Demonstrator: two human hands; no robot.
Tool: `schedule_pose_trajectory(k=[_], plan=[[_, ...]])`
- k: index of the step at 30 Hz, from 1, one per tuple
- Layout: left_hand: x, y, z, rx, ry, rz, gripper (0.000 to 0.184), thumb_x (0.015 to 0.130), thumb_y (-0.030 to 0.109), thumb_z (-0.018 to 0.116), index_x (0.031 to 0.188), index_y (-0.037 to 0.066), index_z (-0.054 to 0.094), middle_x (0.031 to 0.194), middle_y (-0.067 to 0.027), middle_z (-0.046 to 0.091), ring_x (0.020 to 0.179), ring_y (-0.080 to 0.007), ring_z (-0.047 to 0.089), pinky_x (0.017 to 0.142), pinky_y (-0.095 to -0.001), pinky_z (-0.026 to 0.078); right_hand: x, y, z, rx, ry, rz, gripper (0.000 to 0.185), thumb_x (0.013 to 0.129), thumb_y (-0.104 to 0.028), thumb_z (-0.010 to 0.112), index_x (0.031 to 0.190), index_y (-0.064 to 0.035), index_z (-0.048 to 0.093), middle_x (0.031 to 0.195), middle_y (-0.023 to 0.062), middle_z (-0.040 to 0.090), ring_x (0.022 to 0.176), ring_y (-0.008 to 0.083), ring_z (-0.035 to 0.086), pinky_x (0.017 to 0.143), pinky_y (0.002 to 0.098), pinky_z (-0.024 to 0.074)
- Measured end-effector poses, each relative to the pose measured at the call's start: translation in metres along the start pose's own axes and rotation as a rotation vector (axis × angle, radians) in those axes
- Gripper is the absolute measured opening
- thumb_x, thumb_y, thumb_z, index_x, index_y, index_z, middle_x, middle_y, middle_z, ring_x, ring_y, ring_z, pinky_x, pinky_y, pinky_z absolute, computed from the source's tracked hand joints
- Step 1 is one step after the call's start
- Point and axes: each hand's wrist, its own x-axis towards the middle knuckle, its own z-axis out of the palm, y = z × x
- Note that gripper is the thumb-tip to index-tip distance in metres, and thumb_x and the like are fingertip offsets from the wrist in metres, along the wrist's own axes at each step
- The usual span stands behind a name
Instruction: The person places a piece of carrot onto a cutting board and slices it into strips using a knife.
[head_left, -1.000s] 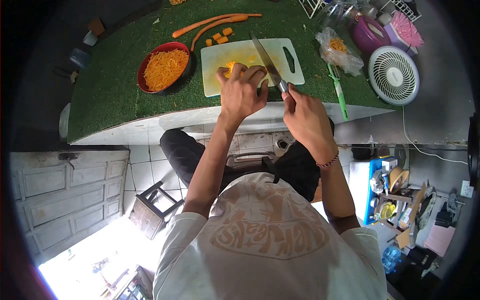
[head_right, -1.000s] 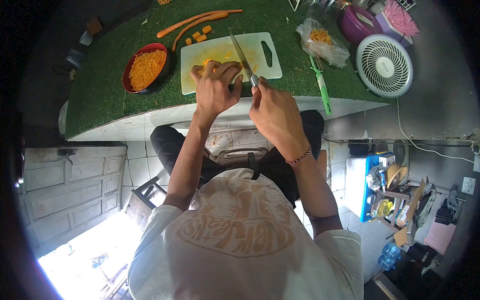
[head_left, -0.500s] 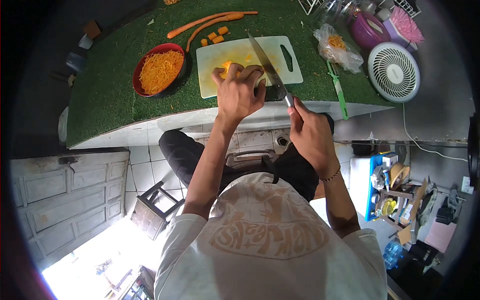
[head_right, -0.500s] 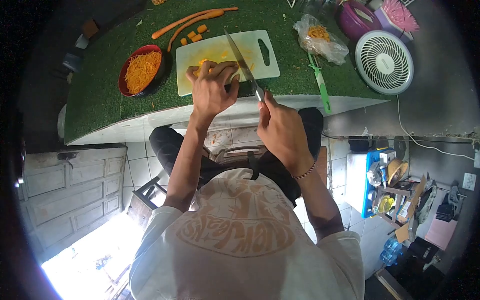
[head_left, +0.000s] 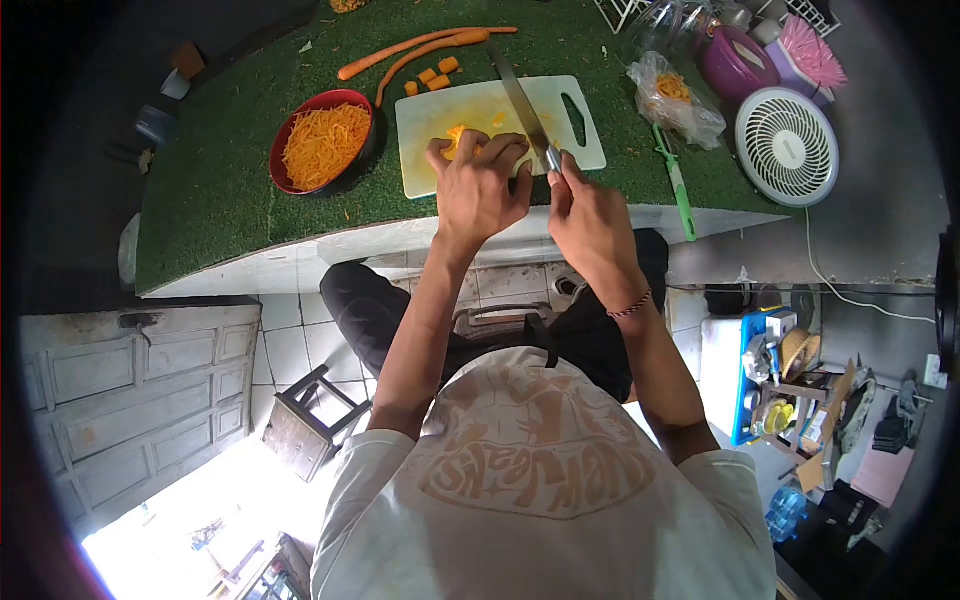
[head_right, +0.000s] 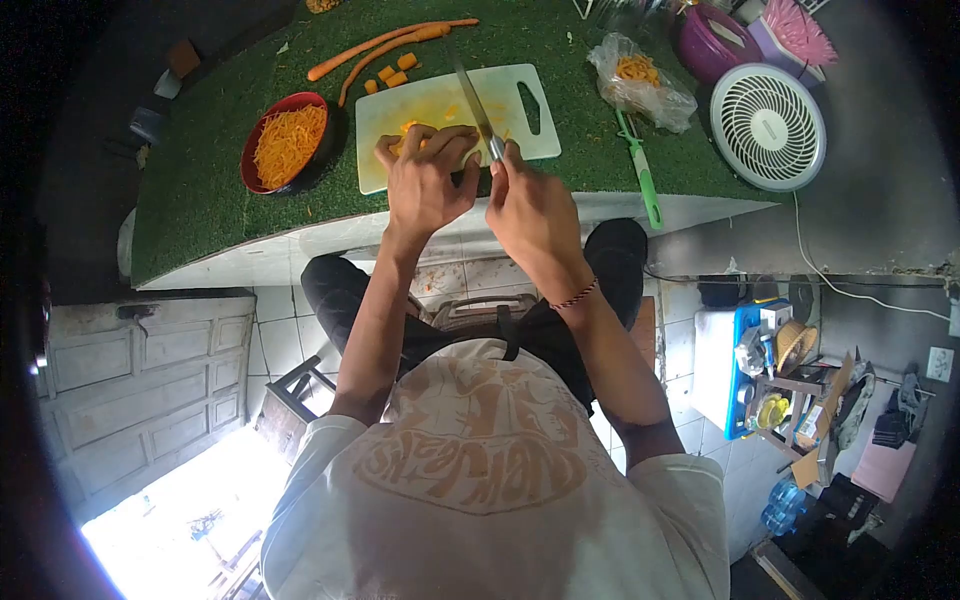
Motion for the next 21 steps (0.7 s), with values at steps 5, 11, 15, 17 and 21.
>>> schedule_pose_trajectory(k=[5, 11, 15, 17, 21], plan=[[0.002, 0.001, -0.002, 0.022, 0.008, -0.001, 0.018, 0.082, 0.022, 0.074, 0.099, 0.018, 0.076, 0.109, 0.0084, 0.076, 0.096, -0.0199, 0.061, 0.093, -0.0513, 0.033, -0.005, -0.004, -0.007, -0.012, -0.029, 0.027, 0.022, 0.103, -0.017, 0.056, 0.112, 0.0012, 0.063, 0.070, 0.0242, 0.067, 0.066, 0.0420, 0.069, 0.059, 0.0512, 0.0538], [0.002, 0.003, -0.004, 0.039, -0.008, -0.008, 0.020, 0.081, 0.022, 0.074, 0.100, 0.018, 0.075, 0.109, 0.0082, 0.075, 0.097, -0.0199, 0.061, 0.095, -0.0519, 0.033, -0.015, -0.008, -0.039, 0.006, -0.129, 0.070, 0.019, 0.102, -0.017, 0.056, 0.105, 0.0008, 0.062, 0.075, 0.0255, 0.067, 0.072, 0.0443, 0.068, 0.064, 0.0532, 0.0525], [0.002, 0.001, -0.003, 0.020, -0.003, -0.004, 0.020, 0.080, 0.022, 0.074, 0.100, 0.017, 0.075, 0.109, 0.0078, 0.076, 0.099, -0.0197, 0.061, 0.095, -0.0525, 0.033, -0.001, -0.013, -0.052, -0.017, -0.193, 0.056, 0.019, 0.100, -0.015, 0.055, 0.100, 0.0022, 0.063, 0.081, 0.0264, 0.069, 0.076, 0.0457, 0.068, 0.068, 0.0542, 0.0529], [0.002, 0.001, -0.003, 0.017, 0.006, 0.004, 0.020, 0.080, 0.022, 0.074, 0.100, 0.017, 0.075, 0.108, 0.0077, 0.076, 0.099, -0.0195, 0.061, 0.096, -0.0526, 0.033, 0.004, -0.013, -0.054, -0.044, -0.203, 0.017, 0.020, 0.100, -0.015, 0.055, 0.099, 0.0032, 0.063, 0.081, 0.0267, 0.069, 0.076, 0.0457, 0.068, 0.069, 0.0539, 0.0535], [0.003, 0.002, -0.004, 0.024, 0.003, 0.000, 0.020, 0.080, 0.021, 0.075, 0.100, 0.017, 0.076, 0.107, 0.0080, 0.076, 0.098, -0.0190, 0.061, 0.096, -0.0511, 0.033, 0.006, -0.014, -0.045, -0.055, -0.163, -0.031, 0.022, 0.101, -0.015, 0.055, 0.097, 0.0049, 0.064, 0.075, 0.0272, 0.068, 0.070, 0.0456, 0.068, 0.065, 0.0531, 0.0545]])
